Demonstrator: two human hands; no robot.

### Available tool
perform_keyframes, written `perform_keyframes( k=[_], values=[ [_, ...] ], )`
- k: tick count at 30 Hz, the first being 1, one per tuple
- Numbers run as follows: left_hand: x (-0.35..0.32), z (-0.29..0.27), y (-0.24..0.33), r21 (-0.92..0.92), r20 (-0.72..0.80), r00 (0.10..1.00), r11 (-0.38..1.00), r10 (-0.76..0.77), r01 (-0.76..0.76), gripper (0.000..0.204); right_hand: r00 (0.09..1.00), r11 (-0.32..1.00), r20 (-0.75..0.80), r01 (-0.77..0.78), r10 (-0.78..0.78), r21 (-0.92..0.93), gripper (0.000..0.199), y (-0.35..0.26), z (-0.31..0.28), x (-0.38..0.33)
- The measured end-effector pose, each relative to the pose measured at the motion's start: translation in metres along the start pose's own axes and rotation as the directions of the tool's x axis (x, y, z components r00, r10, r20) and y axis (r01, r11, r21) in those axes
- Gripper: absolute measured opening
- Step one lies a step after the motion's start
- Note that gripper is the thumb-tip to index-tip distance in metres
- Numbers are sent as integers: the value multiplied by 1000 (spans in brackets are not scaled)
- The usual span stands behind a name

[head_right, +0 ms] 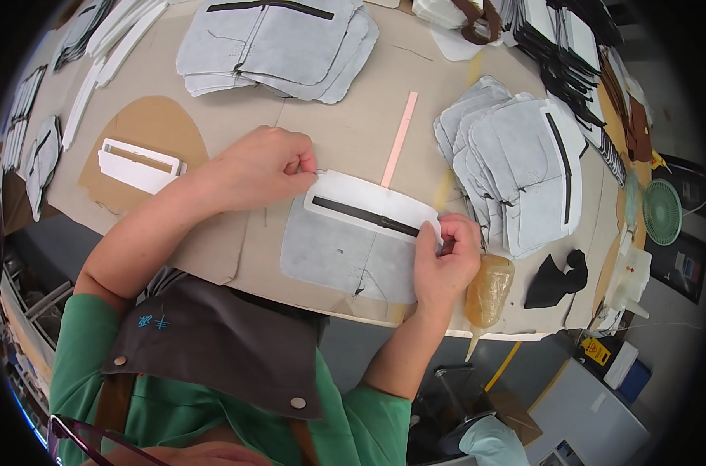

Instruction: Applying glue to plastic components and attaching them to leather or fabric bag panels.

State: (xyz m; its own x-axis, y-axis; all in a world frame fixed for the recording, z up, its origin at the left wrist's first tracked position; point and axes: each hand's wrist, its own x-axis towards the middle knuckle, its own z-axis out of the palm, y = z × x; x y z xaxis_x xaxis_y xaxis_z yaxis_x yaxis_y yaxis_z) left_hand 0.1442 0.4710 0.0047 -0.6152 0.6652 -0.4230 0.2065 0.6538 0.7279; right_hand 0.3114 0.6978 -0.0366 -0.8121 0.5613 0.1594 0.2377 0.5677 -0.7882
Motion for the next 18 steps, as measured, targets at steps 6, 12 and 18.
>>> perform_keyframes(
  k=[6, 12, 18],
  values=[
    [1, 9, -13, 12, -58, 994, 996, 90, -89, 11, 1000, 1000, -9, -3, 3, 31, 14, 3, 0, -1],
    [-1, 12, -21, 9, -122, 972, 979, 202, -202, 10, 1000, 1000, -6, -10, 10, -5, 13, 1, 0, -1],
    [-5, 11, -14, 2, -139, 973, 983, 184, -185, 6, 1000, 1000, -6, -1, 1, 4, 13, 0, -1, 0]
  ],
)
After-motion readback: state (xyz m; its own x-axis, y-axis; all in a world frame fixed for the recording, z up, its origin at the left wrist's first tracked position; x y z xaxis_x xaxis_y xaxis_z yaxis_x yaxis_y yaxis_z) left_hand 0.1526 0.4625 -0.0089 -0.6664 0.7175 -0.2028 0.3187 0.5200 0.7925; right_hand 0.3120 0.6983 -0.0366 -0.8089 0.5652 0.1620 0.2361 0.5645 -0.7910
